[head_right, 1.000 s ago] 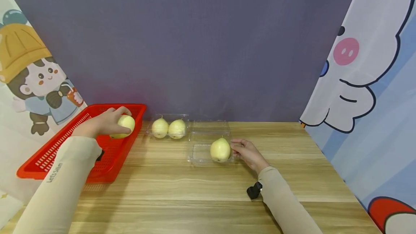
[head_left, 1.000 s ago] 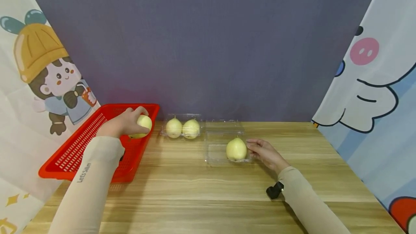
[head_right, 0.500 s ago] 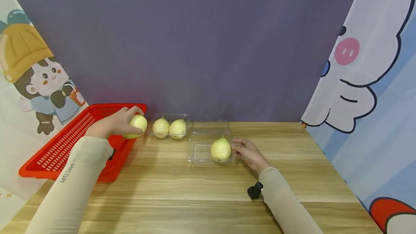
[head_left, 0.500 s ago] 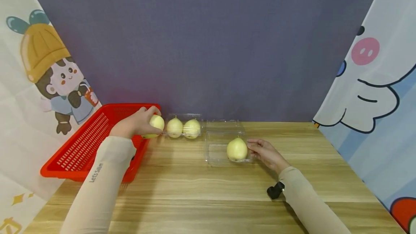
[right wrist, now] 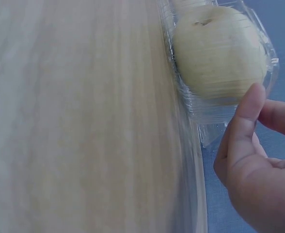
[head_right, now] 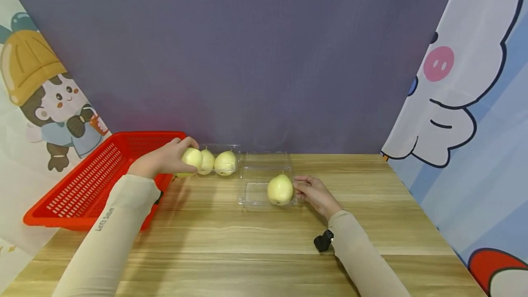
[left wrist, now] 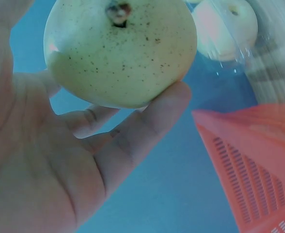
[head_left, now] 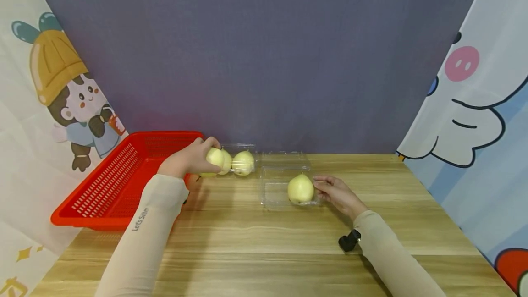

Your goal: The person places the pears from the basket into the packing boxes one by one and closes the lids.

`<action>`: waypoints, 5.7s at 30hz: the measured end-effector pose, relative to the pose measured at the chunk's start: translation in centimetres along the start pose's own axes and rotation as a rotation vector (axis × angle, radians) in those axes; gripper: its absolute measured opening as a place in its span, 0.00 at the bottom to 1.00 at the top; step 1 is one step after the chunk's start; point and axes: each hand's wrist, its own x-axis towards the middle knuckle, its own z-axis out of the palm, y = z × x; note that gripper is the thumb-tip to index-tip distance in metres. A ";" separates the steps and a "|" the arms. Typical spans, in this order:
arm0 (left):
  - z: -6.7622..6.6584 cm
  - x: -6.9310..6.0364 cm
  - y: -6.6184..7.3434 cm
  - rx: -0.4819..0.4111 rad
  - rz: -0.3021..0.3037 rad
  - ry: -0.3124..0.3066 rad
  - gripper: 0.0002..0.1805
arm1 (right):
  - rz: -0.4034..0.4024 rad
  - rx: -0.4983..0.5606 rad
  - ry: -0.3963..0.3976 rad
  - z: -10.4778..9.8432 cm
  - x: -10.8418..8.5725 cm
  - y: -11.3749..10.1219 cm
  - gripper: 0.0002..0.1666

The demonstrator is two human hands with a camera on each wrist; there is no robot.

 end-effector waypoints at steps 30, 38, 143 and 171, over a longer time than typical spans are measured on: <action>6.1 3.3 5.5 -0.078 0.110 0.048 0.33 | 0.006 0.016 0.001 0.2 -0.2 0.0 0.30; 8.5 3.5 6.6 -0.094 0.083 0.132 0.36 | 0.005 0.025 0.009 0.6 -0.8 -0.1 0.30; 13.9 2.6 8.7 -0.115 0.231 0.096 0.34 | 0.006 0.025 0.033 2.7 -3.6 -0.7 0.31; 13.0 1.8 5.4 -0.425 0.155 0.177 0.22 | 0.011 0.033 0.034 2.7 -3.3 -0.4 0.31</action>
